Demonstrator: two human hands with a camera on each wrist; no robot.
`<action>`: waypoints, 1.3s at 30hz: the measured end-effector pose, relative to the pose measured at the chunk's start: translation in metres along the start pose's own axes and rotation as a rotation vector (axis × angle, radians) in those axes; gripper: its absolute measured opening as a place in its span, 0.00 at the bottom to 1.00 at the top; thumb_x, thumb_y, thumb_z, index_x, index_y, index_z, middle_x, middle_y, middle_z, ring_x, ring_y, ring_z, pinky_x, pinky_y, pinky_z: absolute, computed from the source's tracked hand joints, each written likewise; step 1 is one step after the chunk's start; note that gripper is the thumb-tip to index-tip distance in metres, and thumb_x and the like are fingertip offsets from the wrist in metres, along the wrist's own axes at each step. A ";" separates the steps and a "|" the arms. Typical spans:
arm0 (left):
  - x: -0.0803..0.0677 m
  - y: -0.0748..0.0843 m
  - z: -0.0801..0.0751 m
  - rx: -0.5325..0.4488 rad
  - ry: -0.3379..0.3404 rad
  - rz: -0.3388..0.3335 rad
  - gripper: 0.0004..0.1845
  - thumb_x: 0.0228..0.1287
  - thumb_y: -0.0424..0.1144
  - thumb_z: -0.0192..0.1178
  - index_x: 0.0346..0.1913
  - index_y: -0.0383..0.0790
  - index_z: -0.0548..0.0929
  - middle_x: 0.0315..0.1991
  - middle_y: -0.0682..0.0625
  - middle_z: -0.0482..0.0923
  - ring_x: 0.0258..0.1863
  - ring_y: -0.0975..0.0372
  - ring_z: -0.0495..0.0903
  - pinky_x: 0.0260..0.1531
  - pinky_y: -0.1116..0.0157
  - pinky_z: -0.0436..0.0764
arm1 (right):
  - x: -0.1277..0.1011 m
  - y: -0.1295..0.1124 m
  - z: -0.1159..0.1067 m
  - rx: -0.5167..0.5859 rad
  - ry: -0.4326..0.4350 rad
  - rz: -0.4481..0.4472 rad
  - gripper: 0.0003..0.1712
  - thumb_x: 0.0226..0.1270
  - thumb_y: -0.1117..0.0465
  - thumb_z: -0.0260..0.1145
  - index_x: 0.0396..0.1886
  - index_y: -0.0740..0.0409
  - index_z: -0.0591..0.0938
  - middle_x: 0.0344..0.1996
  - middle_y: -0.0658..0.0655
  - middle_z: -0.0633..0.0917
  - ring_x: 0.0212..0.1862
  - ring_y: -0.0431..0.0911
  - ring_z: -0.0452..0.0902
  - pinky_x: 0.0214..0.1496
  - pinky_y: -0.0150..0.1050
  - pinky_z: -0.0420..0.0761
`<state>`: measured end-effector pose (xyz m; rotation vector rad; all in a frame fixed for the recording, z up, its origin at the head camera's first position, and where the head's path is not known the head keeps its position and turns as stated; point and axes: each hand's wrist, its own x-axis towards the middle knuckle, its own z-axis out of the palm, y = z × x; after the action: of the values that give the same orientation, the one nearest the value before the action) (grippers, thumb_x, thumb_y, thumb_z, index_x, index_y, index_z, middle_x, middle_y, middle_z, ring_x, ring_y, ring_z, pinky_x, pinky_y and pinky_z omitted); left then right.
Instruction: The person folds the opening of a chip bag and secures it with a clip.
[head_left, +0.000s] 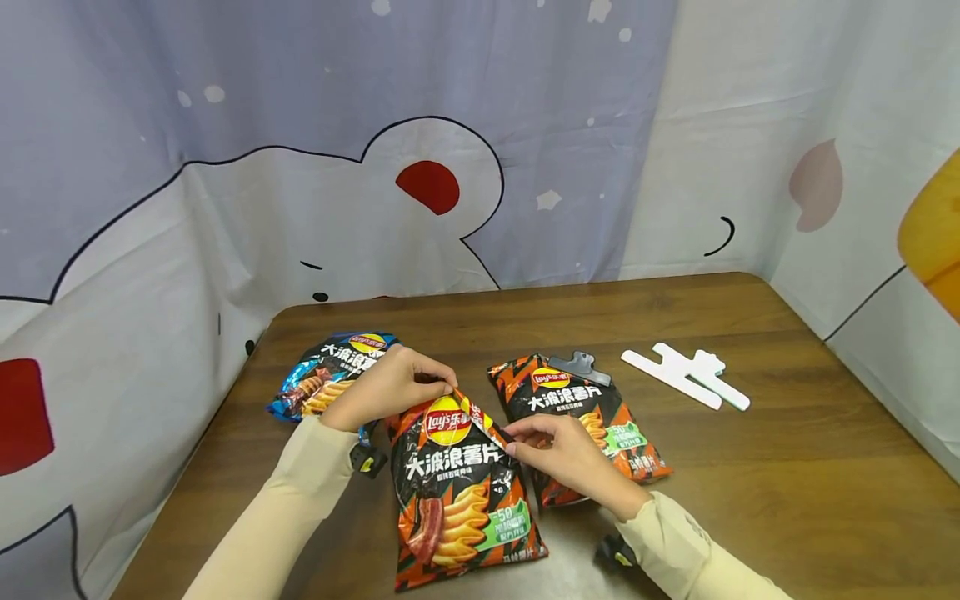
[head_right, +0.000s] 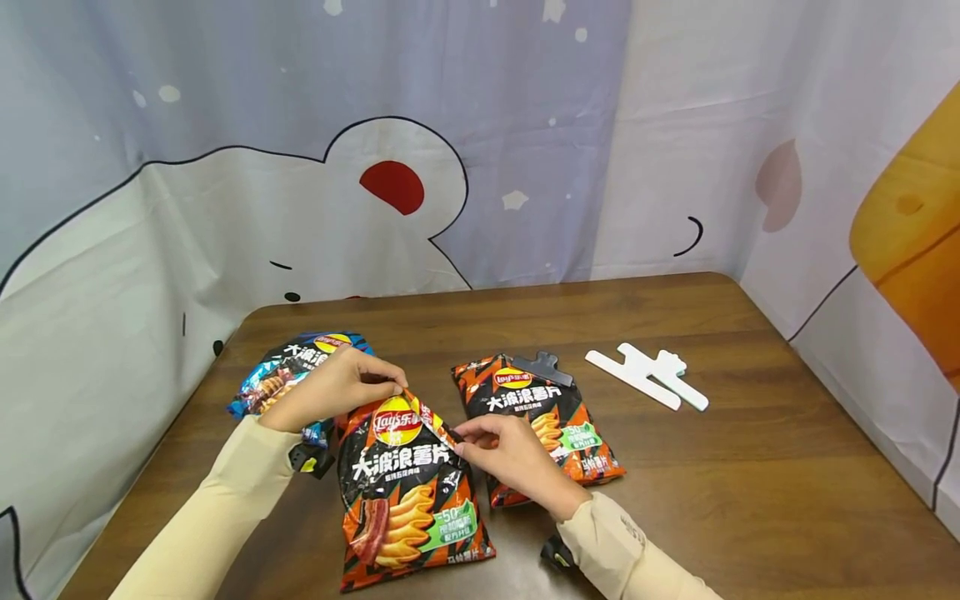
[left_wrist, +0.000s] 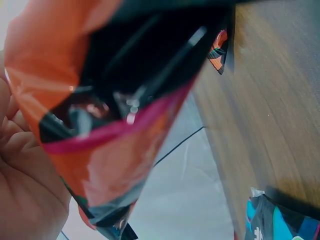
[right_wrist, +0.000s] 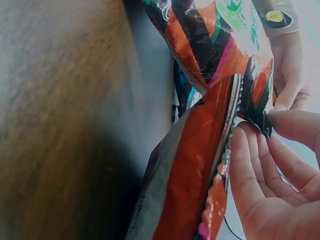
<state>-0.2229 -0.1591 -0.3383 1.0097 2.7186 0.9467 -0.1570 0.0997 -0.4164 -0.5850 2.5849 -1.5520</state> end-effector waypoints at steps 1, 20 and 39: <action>0.000 0.000 0.000 0.002 -0.001 0.003 0.06 0.64 0.36 0.62 0.38 0.48 0.89 0.36 0.53 0.87 0.28 0.67 0.79 0.31 0.69 0.79 | 0.000 0.000 0.000 0.004 -0.001 -0.009 0.14 0.60 0.57 0.70 0.44 0.56 0.86 0.33 0.51 0.87 0.34 0.38 0.80 0.38 0.31 0.79; 0.006 0.000 -0.002 -0.002 -0.001 0.014 0.06 0.64 0.35 0.62 0.38 0.46 0.89 0.36 0.52 0.86 0.26 0.67 0.78 0.28 0.70 0.77 | 0.004 0.004 -0.002 0.003 0.006 -0.030 0.13 0.61 0.58 0.69 0.45 0.58 0.86 0.35 0.52 0.87 0.37 0.39 0.81 0.41 0.31 0.80; 0.018 -0.003 -0.007 0.044 0.016 0.014 0.06 0.64 0.35 0.62 0.38 0.45 0.89 0.36 0.52 0.87 0.26 0.68 0.78 0.29 0.69 0.77 | 0.017 0.006 -0.006 -0.055 0.022 -0.035 0.12 0.62 0.57 0.69 0.45 0.53 0.86 0.34 0.48 0.87 0.37 0.39 0.80 0.39 0.31 0.79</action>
<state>-0.2405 -0.1531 -0.3325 1.0341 2.7614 0.9046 -0.1757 0.1016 -0.4166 -0.6245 2.6562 -1.5098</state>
